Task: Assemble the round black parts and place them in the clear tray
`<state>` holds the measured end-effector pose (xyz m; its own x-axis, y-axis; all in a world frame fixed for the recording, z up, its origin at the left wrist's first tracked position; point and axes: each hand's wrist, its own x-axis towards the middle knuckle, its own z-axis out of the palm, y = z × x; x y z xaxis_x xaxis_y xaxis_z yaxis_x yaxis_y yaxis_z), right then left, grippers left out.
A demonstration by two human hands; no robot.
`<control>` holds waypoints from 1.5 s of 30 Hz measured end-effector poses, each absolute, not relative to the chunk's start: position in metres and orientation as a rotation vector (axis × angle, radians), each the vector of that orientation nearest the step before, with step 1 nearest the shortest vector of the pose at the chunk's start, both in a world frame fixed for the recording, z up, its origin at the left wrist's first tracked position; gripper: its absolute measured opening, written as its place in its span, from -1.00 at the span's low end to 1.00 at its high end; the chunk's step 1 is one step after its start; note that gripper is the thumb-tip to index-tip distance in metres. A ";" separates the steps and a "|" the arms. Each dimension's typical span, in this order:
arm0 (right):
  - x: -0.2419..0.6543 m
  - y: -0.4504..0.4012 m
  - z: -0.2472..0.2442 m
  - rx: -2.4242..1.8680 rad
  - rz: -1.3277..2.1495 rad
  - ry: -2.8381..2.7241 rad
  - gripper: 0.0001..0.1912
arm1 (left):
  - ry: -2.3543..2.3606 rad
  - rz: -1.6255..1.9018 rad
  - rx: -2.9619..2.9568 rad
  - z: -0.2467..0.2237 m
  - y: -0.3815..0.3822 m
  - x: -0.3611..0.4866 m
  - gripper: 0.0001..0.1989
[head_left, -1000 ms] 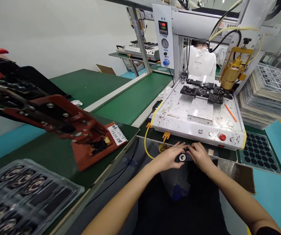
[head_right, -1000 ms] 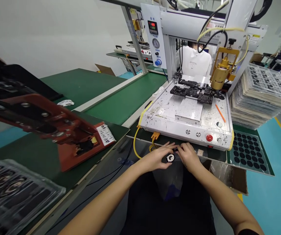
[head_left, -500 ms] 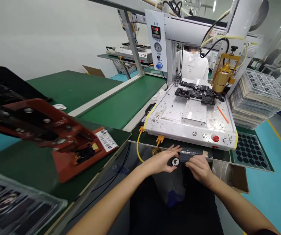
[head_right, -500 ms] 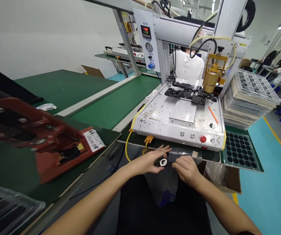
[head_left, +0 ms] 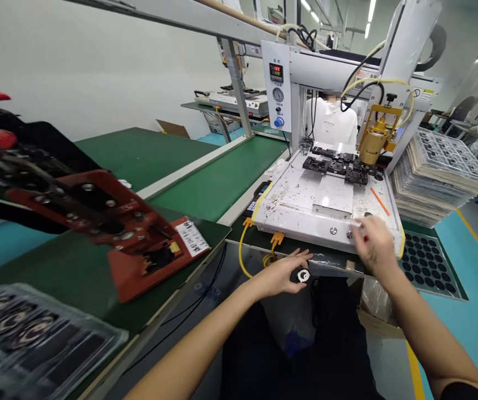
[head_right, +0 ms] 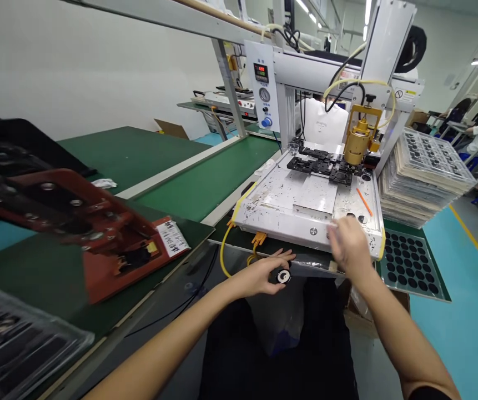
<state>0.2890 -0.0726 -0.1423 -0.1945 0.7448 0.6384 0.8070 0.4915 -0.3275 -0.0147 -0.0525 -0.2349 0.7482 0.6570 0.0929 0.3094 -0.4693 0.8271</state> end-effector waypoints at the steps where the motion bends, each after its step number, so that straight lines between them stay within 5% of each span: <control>1: 0.273 -0.081 -0.157 -1.139 0.020 -2.125 -0.77 | 0.727 0.508 2.060 -0.233 -0.051 -0.014 -0.69; 9: 0.216 -0.073 -0.247 -1.080 0.215 -2.269 -0.75 | 0.776 0.497 1.940 -0.219 -0.036 -0.025 -0.64; 17: 0.210 -0.079 -0.254 -1.212 0.120 -2.280 -0.85 | 0.857 0.539 2.009 -0.230 -0.055 -0.031 -0.69; 40: 0.200 -0.087 -0.294 -0.922 0.088 -2.353 -0.59 | 0.772 0.343 2.027 -0.211 -0.045 -0.039 -0.74; 45: 0.207 -0.133 -0.312 -0.994 0.215 -2.155 -0.76 | 0.788 0.324 2.043 -0.213 -0.048 -0.038 -0.75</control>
